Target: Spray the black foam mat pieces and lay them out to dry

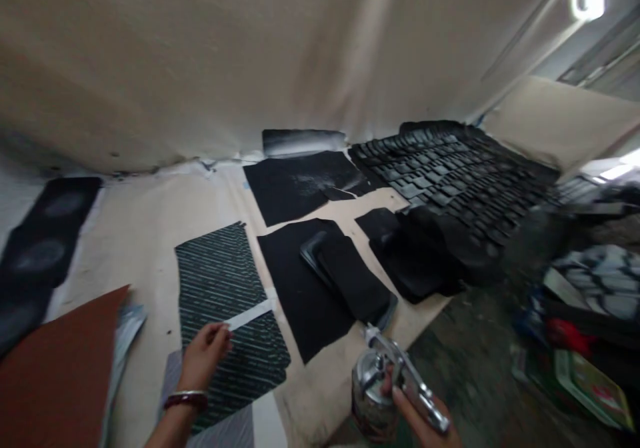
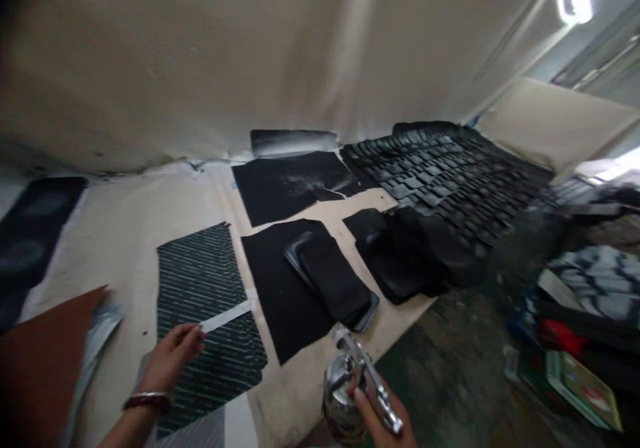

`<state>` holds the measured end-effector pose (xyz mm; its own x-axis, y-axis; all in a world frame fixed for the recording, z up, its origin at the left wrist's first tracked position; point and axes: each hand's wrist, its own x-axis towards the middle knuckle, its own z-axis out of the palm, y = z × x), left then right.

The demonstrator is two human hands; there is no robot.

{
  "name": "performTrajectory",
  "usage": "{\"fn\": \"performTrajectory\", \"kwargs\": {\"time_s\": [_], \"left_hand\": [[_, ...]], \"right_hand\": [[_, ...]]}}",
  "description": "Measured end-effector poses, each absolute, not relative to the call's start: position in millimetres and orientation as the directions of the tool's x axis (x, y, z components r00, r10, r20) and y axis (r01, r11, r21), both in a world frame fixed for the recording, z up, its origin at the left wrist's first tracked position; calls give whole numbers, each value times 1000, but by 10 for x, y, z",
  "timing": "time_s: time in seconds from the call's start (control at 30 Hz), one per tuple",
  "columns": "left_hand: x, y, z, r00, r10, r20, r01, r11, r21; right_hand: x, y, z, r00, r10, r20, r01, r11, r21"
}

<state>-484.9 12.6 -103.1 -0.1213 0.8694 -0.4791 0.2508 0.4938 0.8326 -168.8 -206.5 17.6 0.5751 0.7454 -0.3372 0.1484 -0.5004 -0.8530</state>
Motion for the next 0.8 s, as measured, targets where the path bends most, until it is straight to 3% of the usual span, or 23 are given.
{"fn": "performTrajectory", "kwargs": {"time_s": [0.07, 0.13, 0.27, 0.47, 0.67, 0.8], "left_hand": [[-3813, -150, -1111, 111, 843, -527, 185, 504, 844], [-2943, -370, -1182, 206, 791, -577, 164, 553, 817], [-1894, -515, -1310, 163, 695, -701, 201, 672, 713], [-1698, -497, -1334, 102, 682, -724, 188, 702, 687], [-1826, -610, -1292, 39, 691, -722, -62, 722, 689], [-1823, -641, -1299, 30, 698, -715, -122, 713, 691]], "right_hand": [[-1462, -2188, 123, 524, 770, -365, 120, -491, -863], [-1279, -2308, 120, 523, 777, -350, 118, -473, -873], [-1004, -2522, 178, 615, 745, -259, 144, -429, -892], [-641, -2727, 160, 644, 716, -268, 103, -429, -897], [-519, -2771, -10, 678, 654, -335, -21, -439, -898], [-532, -2732, -148, 722, 613, -321, -24, -441, -897]]}}
